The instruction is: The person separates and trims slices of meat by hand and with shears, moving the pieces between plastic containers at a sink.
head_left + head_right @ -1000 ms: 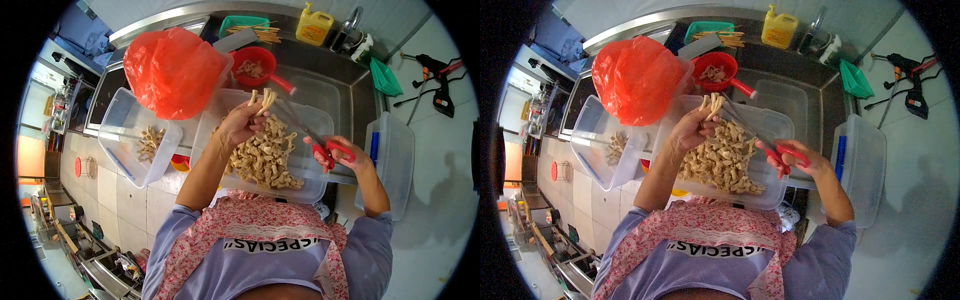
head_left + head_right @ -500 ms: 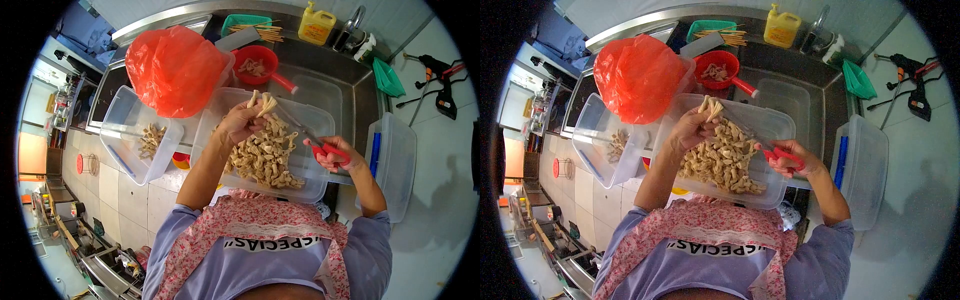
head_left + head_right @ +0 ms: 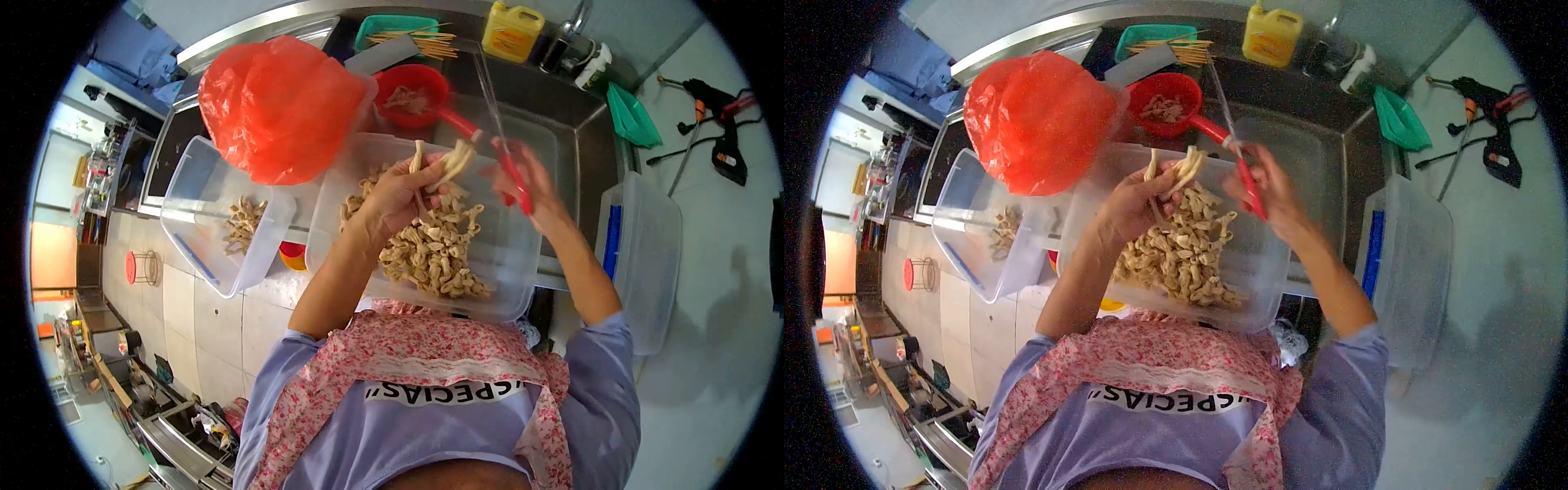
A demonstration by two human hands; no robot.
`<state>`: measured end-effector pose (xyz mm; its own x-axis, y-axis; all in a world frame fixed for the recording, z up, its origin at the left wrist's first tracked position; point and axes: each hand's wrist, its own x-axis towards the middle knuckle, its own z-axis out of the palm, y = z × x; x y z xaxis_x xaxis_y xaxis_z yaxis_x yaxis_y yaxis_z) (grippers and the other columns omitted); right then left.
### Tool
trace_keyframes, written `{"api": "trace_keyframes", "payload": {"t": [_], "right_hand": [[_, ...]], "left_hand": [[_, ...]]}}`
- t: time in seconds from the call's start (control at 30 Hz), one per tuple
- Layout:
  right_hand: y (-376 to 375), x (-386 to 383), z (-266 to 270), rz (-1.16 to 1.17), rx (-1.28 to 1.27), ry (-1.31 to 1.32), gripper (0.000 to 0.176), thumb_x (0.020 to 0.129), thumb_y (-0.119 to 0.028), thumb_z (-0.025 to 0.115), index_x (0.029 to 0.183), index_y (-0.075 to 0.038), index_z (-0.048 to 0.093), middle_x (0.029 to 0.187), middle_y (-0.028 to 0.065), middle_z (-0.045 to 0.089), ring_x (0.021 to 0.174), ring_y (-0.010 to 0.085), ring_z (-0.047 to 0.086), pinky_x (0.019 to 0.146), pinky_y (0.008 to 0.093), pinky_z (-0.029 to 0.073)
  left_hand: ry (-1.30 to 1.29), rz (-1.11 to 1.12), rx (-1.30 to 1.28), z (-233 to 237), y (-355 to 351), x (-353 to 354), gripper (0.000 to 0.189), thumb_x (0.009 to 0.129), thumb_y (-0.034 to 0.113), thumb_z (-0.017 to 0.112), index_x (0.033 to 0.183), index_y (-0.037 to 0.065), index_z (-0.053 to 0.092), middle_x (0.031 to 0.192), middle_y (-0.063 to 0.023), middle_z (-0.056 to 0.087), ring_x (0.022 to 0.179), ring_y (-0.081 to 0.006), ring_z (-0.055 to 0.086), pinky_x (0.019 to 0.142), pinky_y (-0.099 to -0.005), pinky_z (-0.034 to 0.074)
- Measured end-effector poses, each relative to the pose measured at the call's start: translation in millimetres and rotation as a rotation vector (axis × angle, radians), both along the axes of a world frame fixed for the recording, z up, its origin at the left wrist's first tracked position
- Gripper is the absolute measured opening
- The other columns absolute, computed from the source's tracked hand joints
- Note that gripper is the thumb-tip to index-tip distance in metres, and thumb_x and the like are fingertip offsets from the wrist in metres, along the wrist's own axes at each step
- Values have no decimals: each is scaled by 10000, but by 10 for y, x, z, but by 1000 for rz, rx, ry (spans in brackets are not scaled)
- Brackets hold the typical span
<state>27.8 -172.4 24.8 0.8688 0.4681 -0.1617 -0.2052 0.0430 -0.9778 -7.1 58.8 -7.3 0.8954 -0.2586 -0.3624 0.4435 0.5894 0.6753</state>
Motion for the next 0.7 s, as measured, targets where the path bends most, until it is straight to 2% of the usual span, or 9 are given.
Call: {"api": "trace_keyframes", "payload": {"t": [0.07, 0.17, 0.27, 0.37, 0.47, 0.5, 0.57, 0.67, 0.7], "right_hand": [[244, 32, 95, -72, -6, -30, 639, 777, -237, 756, 1303, -105, 420, 967, 59, 619, 784, 53, 558, 611, 199, 471], [378, 79, 68, 9, -97, -107, 557, 797, -96, 720, 1264, -67, 418, 969, 70, 645, 839, 124, 617, 688, 250, 503], [491, 101, -79, -77, -131, -324, 505, 788, -78, 717, 1221, -70, 458, 950, 63, 658, 811, 125, 622, 680, 257, 505], [583, 194, -217, -172, -123, -535, 487, 776, -78, 724, 1199, -60, 484, 911, 78, 668, 783, 131, 638, 666, 273, 507], [676, 112, -208, -222, -249, -720, 512, 756, -124, 751, 1197, -76, 495, 894, 93, 669, 762, 153, 655, 656, 289, 510], [708, 31, -167, -187, -318, -701, 520, 761, -115, 747, 1211, -76, 487, 929, 97, 663, 805, 154, 647, 694, 286, 503], [745, -188, -47, -114, -462, -660, 538, 772, -96, 738, 1239, -76, 473, 999, 104, 651, 889, 155, 631, 772, 281, 491], [727, -366, -40, -59, -436, -746, 576, 727, -208, 786, 1217, -121, 496, 898, 94, 670, 757, 213, 672, 647, 300, 522], [685, -396, -31, -24, -456, -745, 597, 733, -209, 784, 1238, -123, 479, 941, 95, 670, 820, 192, 670, 682, 297, 522]], "left_hand": [[-86, -84, 86, 52, -57, -49, 285, 924, 155, 569, 1174, 27, 520, 900, -61, 616, 711, -116, 587, 575, -237, 488], [-134, -58, 288, 49, -122, -104, 274, 931, 176, 566, 1145, 10, 527, 894, -65, 606, 721, -120, 595, 585, -259, 490], [0, 121, 168, 28, -149, -178, 282, 947, 188, 539, 1161, 7, 515, 927, -94, 614, 761, -140, 613, 600, -266, 503], [175, 329, 25, -201, -120, -245, 300, 971, 227, 487, 1180, 12, 499, 985, -123, 623, 821, -176, 630, 646, -276, 521], [302, 95, -194, -236, -120, -327, 328, 989, 259, 434, 1212, 23, 481, 1046, -132, 623, 857, -209, 637, 683, -303, 533], [288, 67, -244, -173, -179, -327, 359, 993, 320, 398, 1181, 35, 510, 1038, -120, 632, 866, -227, 639, 717, -341, 536], [190, 33, -307, -194, -145, -329, 359, 989, 337, 399, 1149, 44, 533, 1036, -112, 636, 879, -229, 639, 741, -365, 536], [119, 59, -282, -264, -93, -234, 313, 978, 326, 419, 1063, 69, 576, 991, -78, 637, 871, -206, 626, 753, -359, 517], [123, 85, -277, -231, -93, -227, 266, 976, 286, 433, 1035, 76, 584, 947, -61, 636, 868, -186, 616, 735, -325, 503]]}}
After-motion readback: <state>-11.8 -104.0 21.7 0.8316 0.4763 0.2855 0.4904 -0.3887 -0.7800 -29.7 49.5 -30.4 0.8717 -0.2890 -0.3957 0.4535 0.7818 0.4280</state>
